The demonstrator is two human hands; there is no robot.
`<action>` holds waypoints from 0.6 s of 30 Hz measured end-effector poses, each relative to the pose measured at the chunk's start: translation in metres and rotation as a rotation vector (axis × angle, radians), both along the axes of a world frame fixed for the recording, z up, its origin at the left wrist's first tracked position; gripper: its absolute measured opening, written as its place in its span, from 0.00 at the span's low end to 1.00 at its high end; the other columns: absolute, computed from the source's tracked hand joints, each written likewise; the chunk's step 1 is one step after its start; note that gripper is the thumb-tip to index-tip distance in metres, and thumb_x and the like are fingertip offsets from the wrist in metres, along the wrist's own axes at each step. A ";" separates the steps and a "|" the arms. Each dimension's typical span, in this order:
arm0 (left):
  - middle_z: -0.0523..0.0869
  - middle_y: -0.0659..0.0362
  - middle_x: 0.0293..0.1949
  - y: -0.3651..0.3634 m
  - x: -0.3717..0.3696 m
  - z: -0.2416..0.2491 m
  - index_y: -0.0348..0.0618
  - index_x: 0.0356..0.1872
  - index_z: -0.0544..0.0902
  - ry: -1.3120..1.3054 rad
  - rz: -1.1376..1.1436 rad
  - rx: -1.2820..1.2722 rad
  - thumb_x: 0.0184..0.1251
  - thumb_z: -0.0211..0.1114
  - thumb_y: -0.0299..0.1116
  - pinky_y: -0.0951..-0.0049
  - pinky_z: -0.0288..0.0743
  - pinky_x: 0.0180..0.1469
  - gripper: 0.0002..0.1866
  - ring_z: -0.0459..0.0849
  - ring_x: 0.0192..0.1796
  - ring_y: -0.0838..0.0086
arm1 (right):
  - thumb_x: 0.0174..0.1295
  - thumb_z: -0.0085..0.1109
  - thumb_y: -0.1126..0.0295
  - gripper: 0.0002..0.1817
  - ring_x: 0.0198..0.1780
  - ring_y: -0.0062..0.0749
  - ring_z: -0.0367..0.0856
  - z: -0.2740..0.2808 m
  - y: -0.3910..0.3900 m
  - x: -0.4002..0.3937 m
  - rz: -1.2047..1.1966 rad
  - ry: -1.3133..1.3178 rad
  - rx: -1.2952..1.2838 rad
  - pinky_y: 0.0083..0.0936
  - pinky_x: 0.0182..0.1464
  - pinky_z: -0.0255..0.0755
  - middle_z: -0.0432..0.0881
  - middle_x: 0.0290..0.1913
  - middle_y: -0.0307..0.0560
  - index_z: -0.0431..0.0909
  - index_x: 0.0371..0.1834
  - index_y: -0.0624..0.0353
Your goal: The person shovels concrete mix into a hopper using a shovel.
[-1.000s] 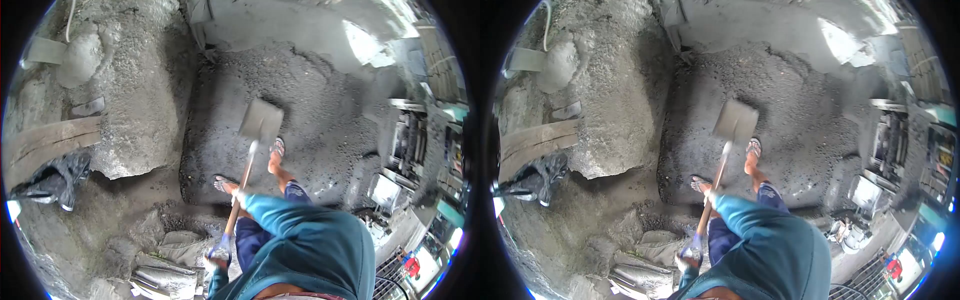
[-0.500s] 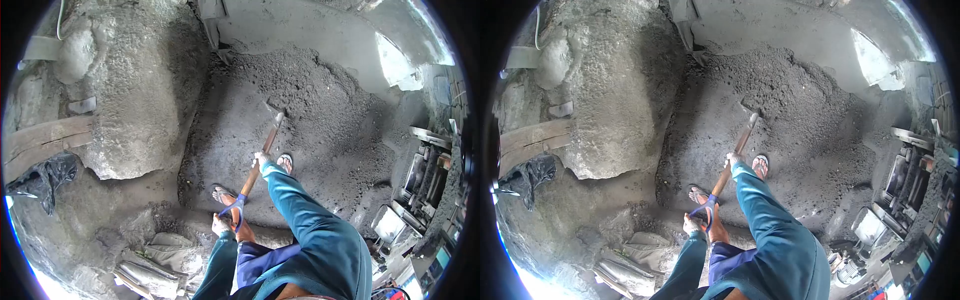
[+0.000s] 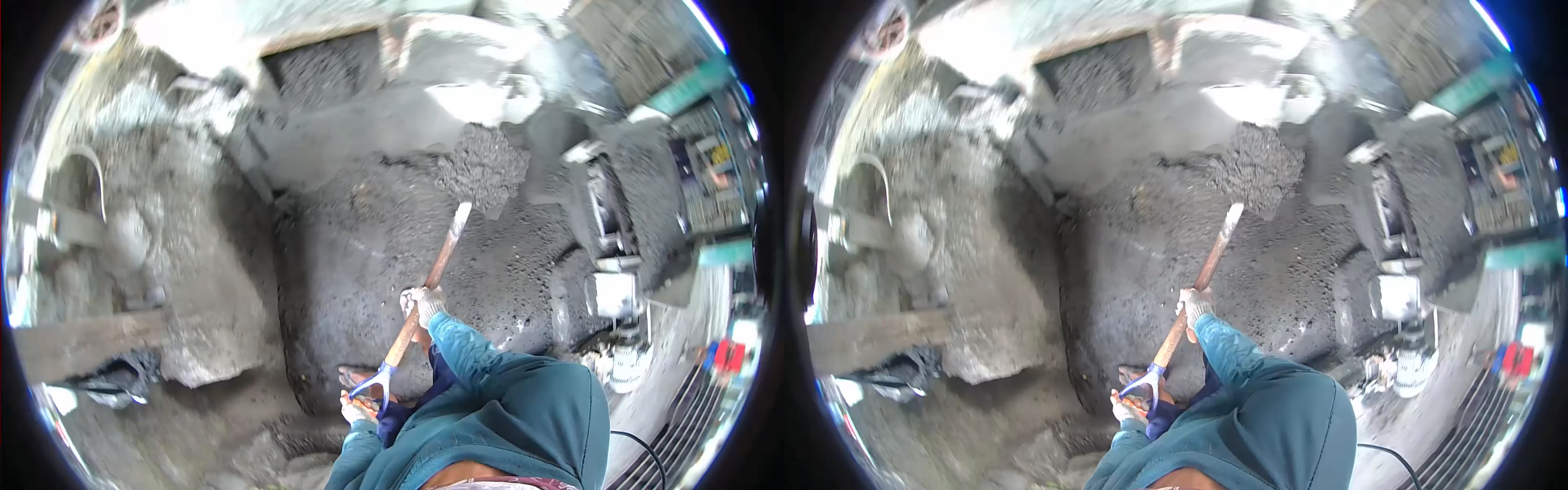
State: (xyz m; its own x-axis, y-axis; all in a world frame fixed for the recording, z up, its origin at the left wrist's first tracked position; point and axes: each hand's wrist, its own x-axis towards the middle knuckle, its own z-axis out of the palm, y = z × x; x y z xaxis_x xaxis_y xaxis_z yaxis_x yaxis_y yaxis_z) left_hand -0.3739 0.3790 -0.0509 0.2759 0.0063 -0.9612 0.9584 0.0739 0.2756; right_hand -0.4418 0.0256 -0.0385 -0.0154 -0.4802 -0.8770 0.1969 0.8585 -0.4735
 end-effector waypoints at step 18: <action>0.76 0.59 0.23 -0.450 -0.060 0.438 0.48 0.23 0.78 -2.595 -1.679 -1.446 0.46 0.75 0.55 0.58 0.69 0.33 0.22 0.78 0.27 0.62 | 0.67 0.49 0.65 0.07 0.23 0.24 0.71 0.355 -0.250 -0.282 -0.679 -0.725 -1.238 0.28 0.30 0.73 0.71 0.24 0.35 0.70 0.34 0.55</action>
